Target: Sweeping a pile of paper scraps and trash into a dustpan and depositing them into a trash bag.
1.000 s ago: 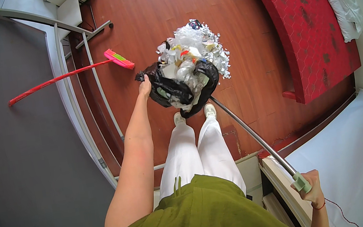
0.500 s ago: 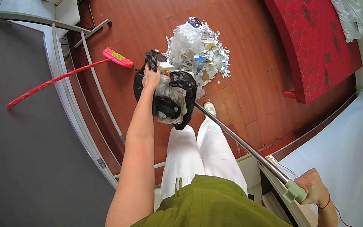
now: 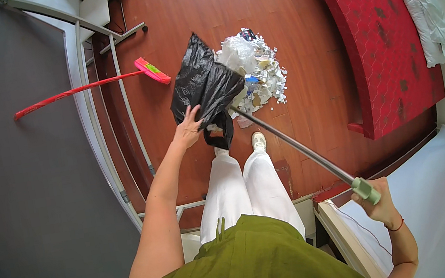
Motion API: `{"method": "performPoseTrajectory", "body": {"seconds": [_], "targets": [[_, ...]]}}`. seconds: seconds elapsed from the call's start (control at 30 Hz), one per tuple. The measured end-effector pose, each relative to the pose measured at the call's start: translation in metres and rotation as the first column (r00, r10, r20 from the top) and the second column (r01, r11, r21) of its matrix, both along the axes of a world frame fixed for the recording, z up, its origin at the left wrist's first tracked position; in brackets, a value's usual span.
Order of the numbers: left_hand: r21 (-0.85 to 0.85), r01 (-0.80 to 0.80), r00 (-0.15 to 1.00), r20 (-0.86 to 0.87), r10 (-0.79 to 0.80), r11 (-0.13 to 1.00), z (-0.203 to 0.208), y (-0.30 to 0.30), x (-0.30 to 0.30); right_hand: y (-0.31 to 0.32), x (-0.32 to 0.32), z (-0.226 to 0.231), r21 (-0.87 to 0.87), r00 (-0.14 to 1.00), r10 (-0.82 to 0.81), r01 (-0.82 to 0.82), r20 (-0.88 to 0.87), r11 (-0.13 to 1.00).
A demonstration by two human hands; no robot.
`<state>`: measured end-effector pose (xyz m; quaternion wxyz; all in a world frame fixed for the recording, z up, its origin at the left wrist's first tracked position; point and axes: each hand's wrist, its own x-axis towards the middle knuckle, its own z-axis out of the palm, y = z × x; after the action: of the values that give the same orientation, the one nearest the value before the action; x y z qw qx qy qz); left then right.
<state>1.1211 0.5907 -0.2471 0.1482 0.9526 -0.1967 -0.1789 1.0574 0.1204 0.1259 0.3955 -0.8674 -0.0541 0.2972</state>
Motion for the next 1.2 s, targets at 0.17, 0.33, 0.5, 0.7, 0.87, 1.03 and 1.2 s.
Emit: {"method": "performPoseTrajectory", "body": {"seconds": [0.17,0.33,0.5,0.7,0.87,1.03,1.2], "targets": [[0.116,-0.192,0.975,-0.092,0.203,0.975,-0.036,0.048,-0.024,-0.002,0.009,0.024,0.038,0.883,-0.421,0.438,-0.207,0.898],[0.049,-0.284,0.914,-0.287,0.286,0.957,-0.053,0.017,-0.026,0.0,0.015,0.032,0.258,0.759,-0.584,0.648,-0.286,0.716],[-0.132,-0.423,0.784,-0.548,0.29,0.896,-0.052,-0.065,-0.038,0.033,0.037,0.03,0.324,0.716,-0.586,0.697,-0.38,0.64],[-0.661,-0.669,0.743,-0.583,0.328,0.34,0.01,-0.138,-0.012,0.089,0.062,0.021,0.022,0.985,-0.099,0.097,0.141,0.995],[-0.631,-0.753,0.458,-0.706,0.54,-0.187,-0.013,-0.096,0.033,0.123,0.059,0.013,-0.328,0.861,0.409,-0.309,0.302,0.893],[-0.408,-0.844,0.21,-0.849,0.485,-0.348,-0.059,-0.053,0.032,0.147,0.047,-0.019,-0.52,0.685,0.697,-0.525,0.211,0.673],[-0.307,-0.918,0.046,-0.711,0.702,-0.25,-0.1,-0.007,0.011,0.189,0.012,-0.013,-0.509,0.411,0.888,-0.73,0.207,0.457]]}}
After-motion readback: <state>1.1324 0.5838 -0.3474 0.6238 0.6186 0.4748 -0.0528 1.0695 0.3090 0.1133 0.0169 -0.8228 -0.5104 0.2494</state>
